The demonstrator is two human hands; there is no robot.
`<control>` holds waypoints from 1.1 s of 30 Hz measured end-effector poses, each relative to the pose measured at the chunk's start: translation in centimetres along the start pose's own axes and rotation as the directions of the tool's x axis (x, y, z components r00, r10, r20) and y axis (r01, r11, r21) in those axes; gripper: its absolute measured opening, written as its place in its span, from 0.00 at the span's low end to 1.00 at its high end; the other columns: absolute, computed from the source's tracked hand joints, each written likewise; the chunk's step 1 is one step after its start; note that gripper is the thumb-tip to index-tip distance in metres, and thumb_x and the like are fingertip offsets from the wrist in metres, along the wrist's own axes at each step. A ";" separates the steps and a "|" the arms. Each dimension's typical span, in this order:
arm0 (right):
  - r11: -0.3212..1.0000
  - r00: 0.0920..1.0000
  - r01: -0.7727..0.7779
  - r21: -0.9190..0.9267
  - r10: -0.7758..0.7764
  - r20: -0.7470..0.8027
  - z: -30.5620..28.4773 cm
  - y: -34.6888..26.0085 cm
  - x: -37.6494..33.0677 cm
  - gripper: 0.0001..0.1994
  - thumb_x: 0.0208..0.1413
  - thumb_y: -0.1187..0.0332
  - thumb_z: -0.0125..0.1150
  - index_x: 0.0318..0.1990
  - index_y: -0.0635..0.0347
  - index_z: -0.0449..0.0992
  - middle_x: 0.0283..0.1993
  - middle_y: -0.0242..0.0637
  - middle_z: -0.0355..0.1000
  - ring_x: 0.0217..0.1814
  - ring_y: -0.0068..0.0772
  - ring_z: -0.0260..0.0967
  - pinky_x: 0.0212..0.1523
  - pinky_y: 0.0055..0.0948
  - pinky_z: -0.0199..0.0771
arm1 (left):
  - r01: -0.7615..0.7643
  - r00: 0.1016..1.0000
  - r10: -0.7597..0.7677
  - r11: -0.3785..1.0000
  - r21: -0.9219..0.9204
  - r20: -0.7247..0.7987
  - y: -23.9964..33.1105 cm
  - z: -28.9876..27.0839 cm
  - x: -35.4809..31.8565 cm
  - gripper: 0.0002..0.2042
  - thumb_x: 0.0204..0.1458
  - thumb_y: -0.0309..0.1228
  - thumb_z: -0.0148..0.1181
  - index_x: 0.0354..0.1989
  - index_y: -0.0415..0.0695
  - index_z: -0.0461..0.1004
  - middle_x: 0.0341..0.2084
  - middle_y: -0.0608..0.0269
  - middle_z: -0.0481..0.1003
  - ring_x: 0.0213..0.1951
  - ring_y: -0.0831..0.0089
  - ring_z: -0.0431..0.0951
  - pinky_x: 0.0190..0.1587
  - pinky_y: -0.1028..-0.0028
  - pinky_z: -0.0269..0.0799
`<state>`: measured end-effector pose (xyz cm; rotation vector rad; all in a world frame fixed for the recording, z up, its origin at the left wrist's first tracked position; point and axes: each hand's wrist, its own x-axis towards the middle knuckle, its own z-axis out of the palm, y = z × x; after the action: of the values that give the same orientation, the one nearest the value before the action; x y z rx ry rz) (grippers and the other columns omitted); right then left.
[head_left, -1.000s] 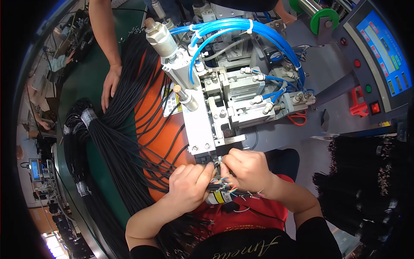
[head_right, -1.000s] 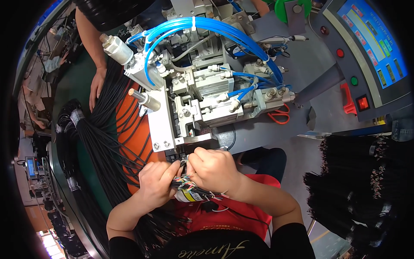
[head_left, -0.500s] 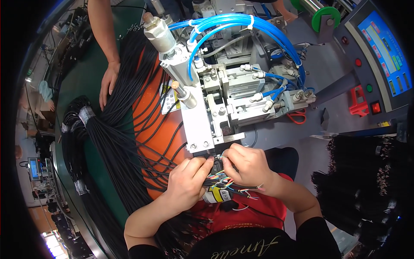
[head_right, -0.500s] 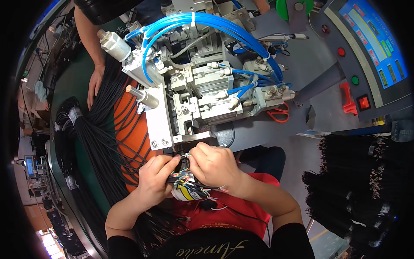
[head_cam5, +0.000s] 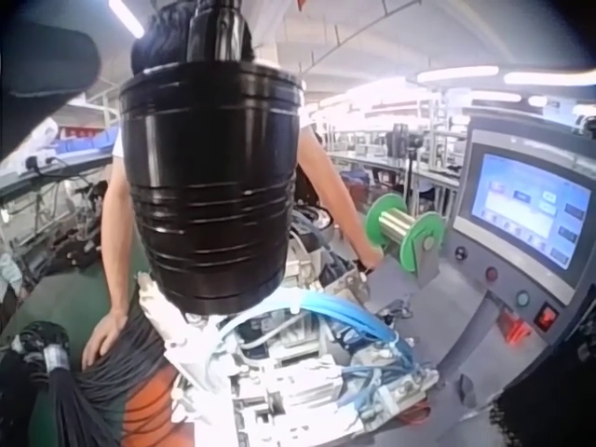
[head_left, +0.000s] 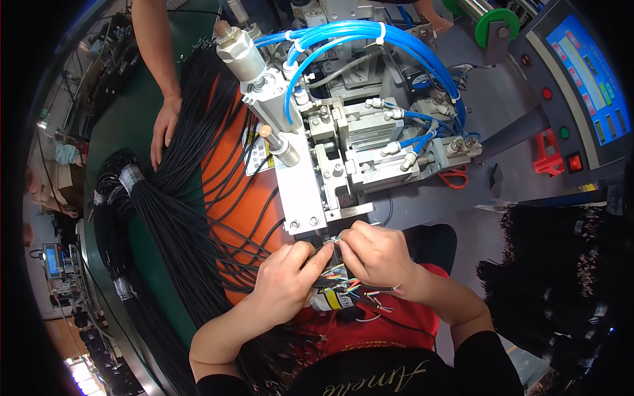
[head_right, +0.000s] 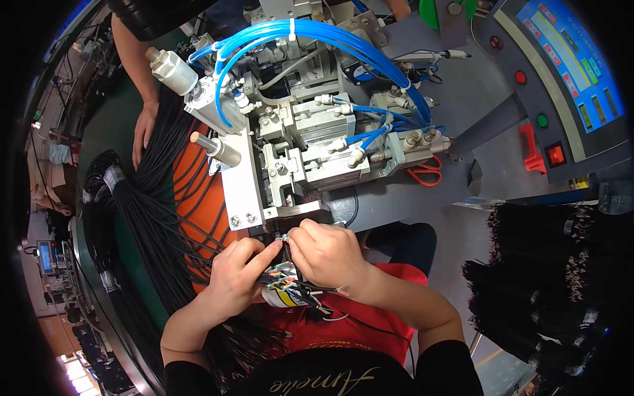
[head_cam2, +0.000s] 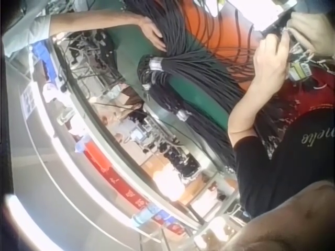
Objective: Inserting wire harness connectors into a specialized testing or assembly machine on a factory floor.
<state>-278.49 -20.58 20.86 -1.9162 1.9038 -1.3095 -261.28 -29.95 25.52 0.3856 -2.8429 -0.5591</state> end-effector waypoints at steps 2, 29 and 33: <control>1.000 1.000 0.002 0.001 -0.002 -0.030 0.1 0.0 -0.1 0.02 0.47 0.74 0.60 0.29 0.60 0.73 0.23 0.35 0.66 0.19 0.36 0.67 0.19 0.31 0.67 | -0.005 1.000 0.005 1.000 -0.001 -0.002 -0.1 0.1 -0.2 0.30 0.32 0.29 0.65 0.52 0.44 0.71 0.29 0.61 0.67 0.27 0.64 0.69 0.29 0.69 0.67; 0.997 0.999 -0.038 0.064 0.038 0.014 -0.8 -0.2 0.9 0.03 0.44 0.74 0.62 0.28 0.61 0.75 0.22 0.39 0.72 0.22 0.38 0.71 0.22 0.32 0.71 | -0.101 0.985 0.076 0.982 0.161 0.157 0.5 -1.1 1.0 0.24 0.40 0.28 0.55 0.51 0.36 0.70 0.28 0.61 0.65 0.29 0.67 0.69 0.30 0.71 0.67; 0.979 0.974 -0.148 0.138 0.120 0.190 -1.0 1.2 1.9 0.03 0.44 0.75 0.62 0.28 0.62 0.76 0.19 0.39 0.70 0.20 0.38 0.71 0.21 0.30 0.70 | -0.086 0.989 0.064 0.983 0.163 0.137 0.2 -1.4 1.5 0.23 0.40 0.26 0.55 0.50 0.38 0.71 0.30 0.61 0.66 0.30 0.66 0.70 0.32 0.69 0.68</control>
<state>-280.42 -21.96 21.57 -1.7353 1.7576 -1.1617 -262.42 -30.65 27.09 0.2775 -3.0276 -0.3427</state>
